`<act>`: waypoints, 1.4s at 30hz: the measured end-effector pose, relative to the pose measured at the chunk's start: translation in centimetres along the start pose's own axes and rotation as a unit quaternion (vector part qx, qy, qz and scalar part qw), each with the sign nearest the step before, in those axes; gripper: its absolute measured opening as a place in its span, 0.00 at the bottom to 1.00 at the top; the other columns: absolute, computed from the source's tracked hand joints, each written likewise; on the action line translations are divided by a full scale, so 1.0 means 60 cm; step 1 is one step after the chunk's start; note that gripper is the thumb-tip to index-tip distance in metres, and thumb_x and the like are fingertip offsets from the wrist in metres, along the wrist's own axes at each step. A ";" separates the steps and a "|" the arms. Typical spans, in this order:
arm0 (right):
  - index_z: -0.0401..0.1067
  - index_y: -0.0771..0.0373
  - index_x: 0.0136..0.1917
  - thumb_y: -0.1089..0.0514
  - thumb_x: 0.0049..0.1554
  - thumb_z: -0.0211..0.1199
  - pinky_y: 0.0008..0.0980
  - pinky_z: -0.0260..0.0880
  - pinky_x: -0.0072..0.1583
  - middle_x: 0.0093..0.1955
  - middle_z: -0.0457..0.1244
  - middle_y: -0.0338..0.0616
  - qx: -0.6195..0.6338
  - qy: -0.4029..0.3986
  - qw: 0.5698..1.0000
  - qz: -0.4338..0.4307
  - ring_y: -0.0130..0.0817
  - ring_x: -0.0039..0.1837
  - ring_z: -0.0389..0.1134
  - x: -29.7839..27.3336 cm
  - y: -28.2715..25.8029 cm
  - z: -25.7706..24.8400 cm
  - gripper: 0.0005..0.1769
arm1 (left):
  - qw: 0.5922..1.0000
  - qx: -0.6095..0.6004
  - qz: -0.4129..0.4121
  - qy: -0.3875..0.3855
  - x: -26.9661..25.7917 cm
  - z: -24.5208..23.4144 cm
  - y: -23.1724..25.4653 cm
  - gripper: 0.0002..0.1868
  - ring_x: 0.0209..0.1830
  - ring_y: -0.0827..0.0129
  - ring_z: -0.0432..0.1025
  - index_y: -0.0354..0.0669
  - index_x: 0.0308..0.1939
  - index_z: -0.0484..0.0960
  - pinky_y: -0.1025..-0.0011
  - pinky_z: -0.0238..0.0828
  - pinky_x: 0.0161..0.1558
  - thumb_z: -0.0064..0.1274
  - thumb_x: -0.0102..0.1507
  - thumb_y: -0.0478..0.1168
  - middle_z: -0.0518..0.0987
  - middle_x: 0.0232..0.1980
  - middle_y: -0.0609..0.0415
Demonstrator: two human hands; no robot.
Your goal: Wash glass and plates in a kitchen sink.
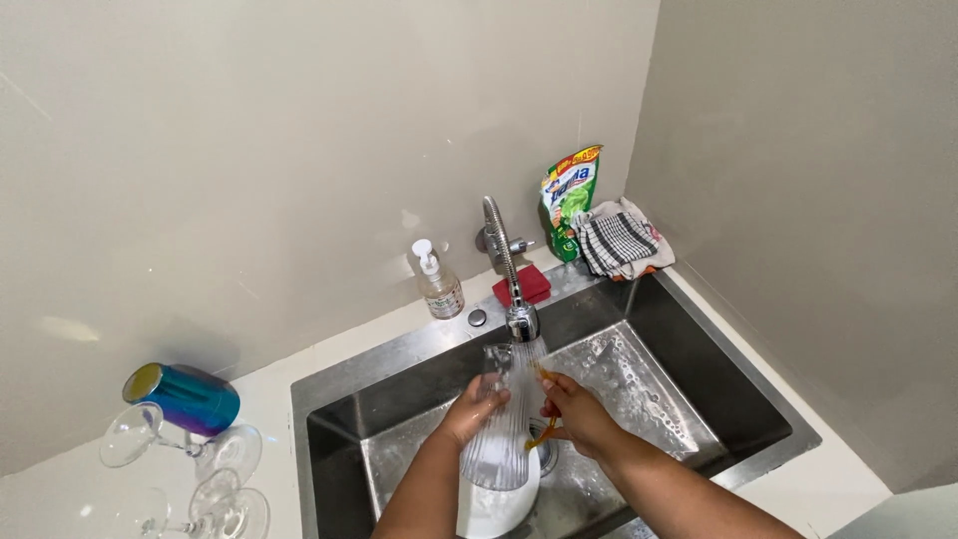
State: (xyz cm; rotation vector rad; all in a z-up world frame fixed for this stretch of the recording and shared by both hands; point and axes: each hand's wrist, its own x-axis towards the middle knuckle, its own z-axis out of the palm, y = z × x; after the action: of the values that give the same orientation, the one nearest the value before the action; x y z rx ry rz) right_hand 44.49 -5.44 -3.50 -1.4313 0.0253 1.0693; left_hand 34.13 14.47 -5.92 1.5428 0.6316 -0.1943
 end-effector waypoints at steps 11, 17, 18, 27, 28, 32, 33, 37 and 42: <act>0.65 0.60 0.62 0.57 0.67 0.53 0.41 0.68 0.62 0.47 0.63 0.39 0.137 -0.087 0.982 -0.092 0.33 0.52 0.65 0.086 0.030 -0.049 0.12 | 0.995 -0.080 -0.059 0.017 0.010 0.036 0.020 0.43 0.64 0.51 0.74 0.49 0.72 0.64 0.53 0.70 0.62 0.55 0.59 0.64 0.76 0.67 0.44; 0.68 0.54 0.64 0.58 0.65 0.51 0.44 0.70 0.60 0.45 0.64 0.40 0.149 -0.039 0.988 -0.006 0.34 0.50 0.67 0.102 -0.037 -0.075 0.14 | 0.993 -0.057 -0.099 0.006 0.090 0.032 -0.005 0.47 0.74 0.54 0.57 0.55 0.81 0.52 0.53 0.57 0.68 0.44 0.65 0.72 0.59 0.78 0.45; 0.66 0.53 0.64 0.58 0.65 0.51 0.44 0.70 0.60 0.46 0.64 0.37 0.159 -0.031 0.987 -0.011 0.31 0.49 0.66 0.107 -0.037 -0.075 0.14 | 0.996 -0.063 -0.054 -0.014 0.104 0.029 -0.016 0.46 0.72 0.56 0.61 0.54 0.79 0.54 0.55 0.61 0.68 0.49 0.63 0.68 0.64 0.76 0.46; 0.68 0.56 0.64 0.57 0.66 0.50 0.35 0.64 0.59 0.47 0.63 0.34 0.171 -0.034 0.982 -0.080 0.27 0.50 0.63 0.145 0.015 -0.031 0.14 | 0.993 -0.091 0.044 0.059 0.073 0.015 -0.016 0.39 0.60 0.60 0.74 0.48 0.73 0.64 0.62 0.69 0.62 0.59 0.60 0.53 0.78 0.63 0.47; 0.69 0.57 0.63 0.57 0.65 0.47 0.33 0.65 0.59 0.48 0.66 0.35 0.185 -0.010 0.980 -0.066 0.27 0.51 0.65 0.148 0.020 -0.025 0.16 | 0.991 -0.074 0.046 0.097 0.066 0.015 -0.017 0.39 0.60 0.64 0.74 0.51 0.74 0.61 0.65 0.68 0.61 0.59 0.61 0.50 0.78 0.63 0.50; 0.70 0.61 0.66 0.56 0.68 0.49 0.32 0.61 0.53 0.46 0.61 0.34 0.177 -0.084 0.971 -0.138 0.27 0.46 0.56 0.181 0.052 -0.026 0.17 | 0.966 -0.161 0.180 0.097 0.119 0.006 -0.095 0.39 0.57 0.63 0.72 0.44 0.73 0.61 0.65 0.71 0.60 0.62 0.61 0.42 0.75 0.58 0.46; 0.68 0.59 0.64 0.54 0.67 0.47 0.34 0.63 0.53 0.49 0.64 0.35 0.167 -0.071 0.978 -0.103 0.28 0.49 0.61 0.170 0.045 -0.019 0.16 | 0.955 -0.197 0.186 0.122 0.112 0.007 -0.087 0.39 0.57 0.63 0.73 0.45 0.72 0.59 0.63 0.73 0.59 0.61 0.60 0.40 0.75 0.58 0.49; 0.64 0.68 0.69 0.59 0.70 0.58 0.36 0.68 0.61 0.53 0.59 0.42 0.129 -0.198 0.954 -0.184 0.33 0.53 0.61 0.201 0.076 -0.036 0.16 | 0.922 -0.234 0.176 0.252 0.082 0.011 -0.041 0.38 0.58 0.63 0.73 0.44 0.73 0.60 0.64 0.69 0.61 0.59 0.63 0.44 0.79 0.59 0.47; 0.64 0.62 0.73 0.56 0.57 0.65 0.36 0.70 0.65 0.66 0.67 0.49 -0.151 -0.080 0.971 -0.170 0.38 0.65 0.68 0.099 0.015 -0.042 0.32 | 0.887 -0.386 0.087 0.239 0.078 0.046 -0.025 0.38 0.59 0.53 0.72 0.44 0.74 0.58 0.55 0.73 0.59 0.56 0.64 0.51 0.75 0.62 0.43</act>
State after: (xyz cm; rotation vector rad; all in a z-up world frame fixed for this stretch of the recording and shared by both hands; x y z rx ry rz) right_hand 48.72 -4.24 -8.31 -1.5445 -0.5018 0.9251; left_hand 37.97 13.00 -9.79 0.8455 0.8204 0.5430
